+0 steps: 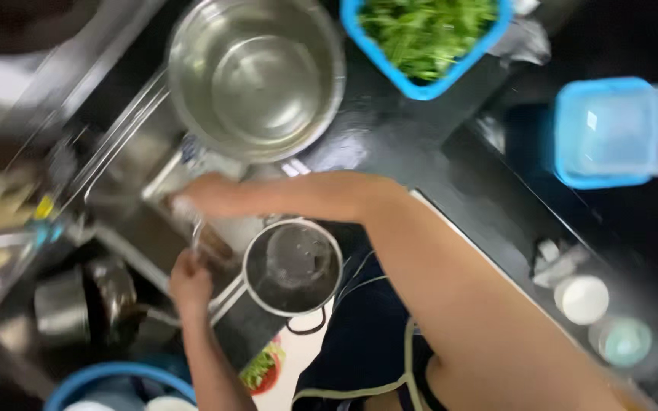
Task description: The person washes chopsticks, a ladle, and several bowls and plates in a kitchen sink using a sponge and running water. They rinse each item and place them into a blue basin beside the sink.
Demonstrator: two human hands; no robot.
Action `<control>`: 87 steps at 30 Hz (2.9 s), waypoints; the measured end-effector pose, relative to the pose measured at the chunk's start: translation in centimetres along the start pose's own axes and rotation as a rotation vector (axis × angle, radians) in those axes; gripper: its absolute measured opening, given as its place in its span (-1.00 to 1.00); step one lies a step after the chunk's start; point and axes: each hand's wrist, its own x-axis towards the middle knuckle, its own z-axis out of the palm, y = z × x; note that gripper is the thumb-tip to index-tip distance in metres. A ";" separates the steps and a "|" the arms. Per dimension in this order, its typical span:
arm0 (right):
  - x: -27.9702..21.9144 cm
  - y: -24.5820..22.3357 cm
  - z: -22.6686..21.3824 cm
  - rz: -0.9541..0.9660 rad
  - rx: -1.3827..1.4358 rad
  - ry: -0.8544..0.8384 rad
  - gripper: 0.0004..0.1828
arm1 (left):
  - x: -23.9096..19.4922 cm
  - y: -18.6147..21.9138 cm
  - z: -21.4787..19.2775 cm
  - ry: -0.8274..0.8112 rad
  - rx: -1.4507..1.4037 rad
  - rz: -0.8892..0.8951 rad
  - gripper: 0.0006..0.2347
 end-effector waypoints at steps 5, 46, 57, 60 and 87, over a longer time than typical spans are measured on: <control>-1.6 -2.9 0.8 -0.483 -0.374 0.447 -0.70 | 1.1 4.2 -2.1 -0.037 0.336 0.107 -0.78; 0.1 7.7 0.3 0.788 0.275 0.090 -0.39 | -1.0 6.6 -0.7 -0.083 -0.281 -0.130 -0.73; -2.6 14.6 2.4 0.934 0.478 -0.174 -0.75 | -3.0 -1.2 5.4 -0.198 -0.696 -0.338 -0.75; -3.6 15.7 2.8 0.819 0.403 -0.032 -0.74 | -1.8 -3.2 8.4 -0.204 -0.857 -0.293 -0.75; -1.5 -1.1 -8.2 0.656 0.509 -0.581 -0.65 | 5.2 7.0 7.5 -0.592 -1.353 -0.411 -0.33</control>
